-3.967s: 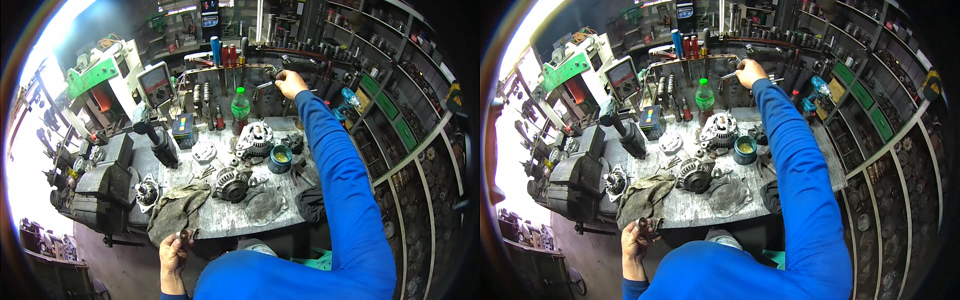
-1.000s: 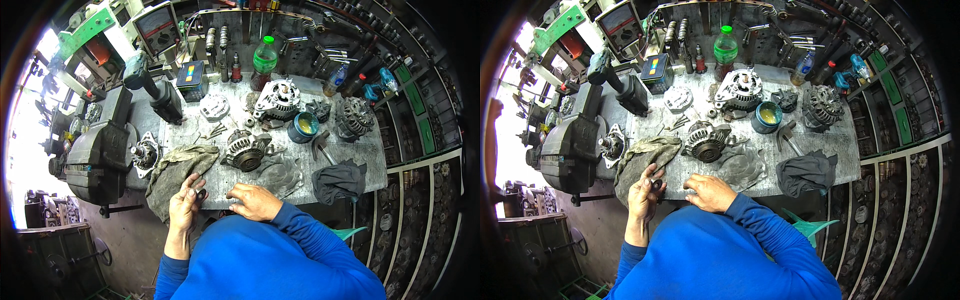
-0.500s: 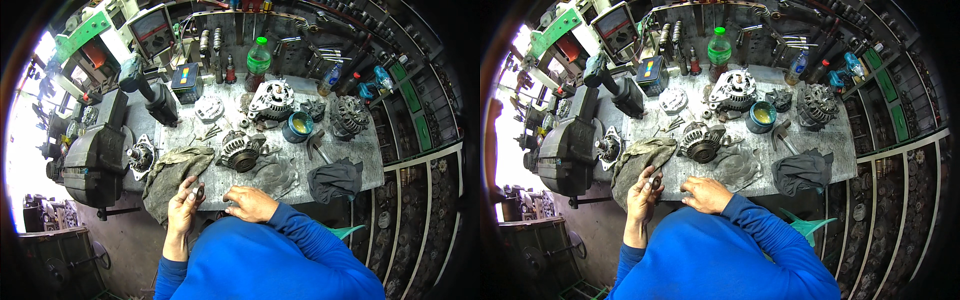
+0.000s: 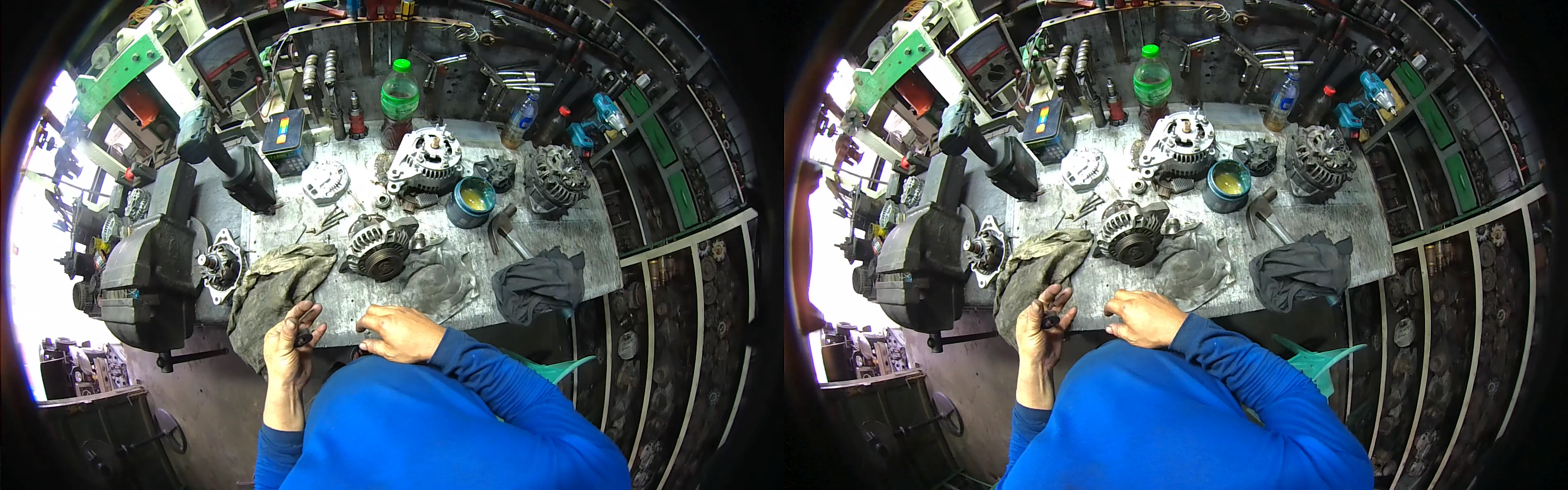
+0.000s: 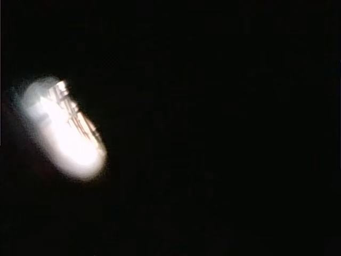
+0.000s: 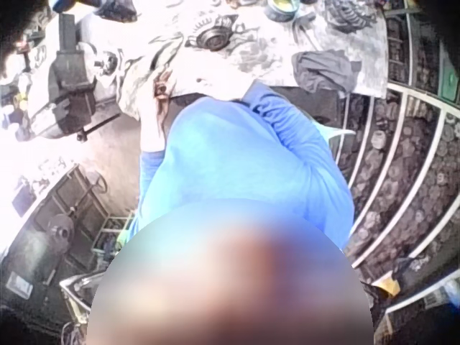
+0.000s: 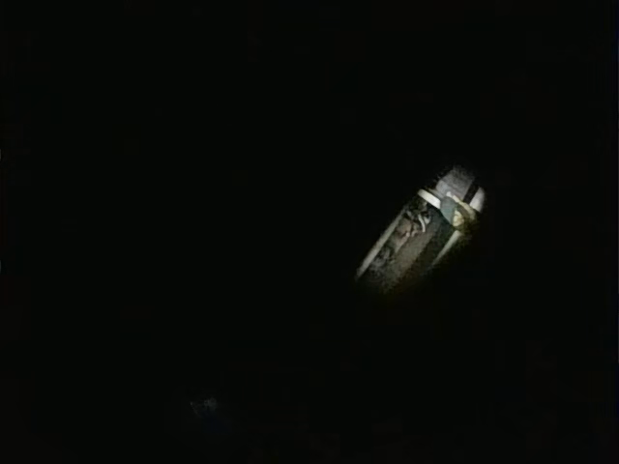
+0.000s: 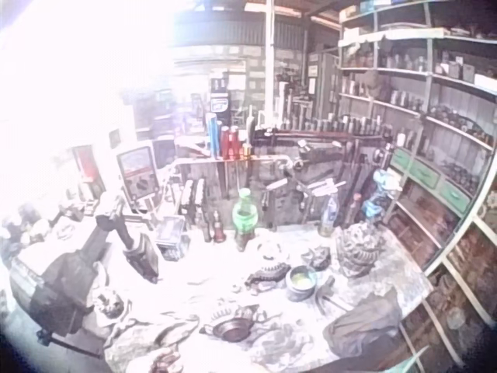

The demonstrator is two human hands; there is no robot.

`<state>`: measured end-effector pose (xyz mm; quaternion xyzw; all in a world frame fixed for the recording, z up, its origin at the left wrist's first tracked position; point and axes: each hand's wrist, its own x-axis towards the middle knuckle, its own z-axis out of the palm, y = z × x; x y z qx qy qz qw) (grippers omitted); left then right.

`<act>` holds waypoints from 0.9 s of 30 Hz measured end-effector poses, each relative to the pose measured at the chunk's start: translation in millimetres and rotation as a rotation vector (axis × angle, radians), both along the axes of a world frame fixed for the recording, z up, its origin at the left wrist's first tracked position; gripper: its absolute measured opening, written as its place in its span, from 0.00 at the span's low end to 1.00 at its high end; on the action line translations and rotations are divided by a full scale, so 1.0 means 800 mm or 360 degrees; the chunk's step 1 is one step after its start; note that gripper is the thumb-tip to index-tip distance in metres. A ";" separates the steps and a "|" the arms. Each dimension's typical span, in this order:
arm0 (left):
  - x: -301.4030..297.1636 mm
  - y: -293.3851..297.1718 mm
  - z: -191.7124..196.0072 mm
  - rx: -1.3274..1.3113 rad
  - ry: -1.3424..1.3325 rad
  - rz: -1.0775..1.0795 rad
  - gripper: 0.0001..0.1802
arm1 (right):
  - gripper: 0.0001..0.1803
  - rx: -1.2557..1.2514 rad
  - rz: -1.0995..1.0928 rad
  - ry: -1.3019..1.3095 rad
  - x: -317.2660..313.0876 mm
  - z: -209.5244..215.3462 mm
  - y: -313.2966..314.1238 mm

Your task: The person removes a bearing from a grinding machine, walks to a workbench, and uses a small tool to pry and clean the bearing. They repeatedly inspect the bearing, apply grease, and rotate it to check smoothness.

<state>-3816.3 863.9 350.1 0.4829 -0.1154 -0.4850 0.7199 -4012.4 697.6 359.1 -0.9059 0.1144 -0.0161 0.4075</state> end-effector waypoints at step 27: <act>-0.004 -0.003 -0.006 0.0200 -0.0293 -0.0334 0.16 | 0.21 0.0048 0.0026 0.0015 -0.001 0.000 -0.001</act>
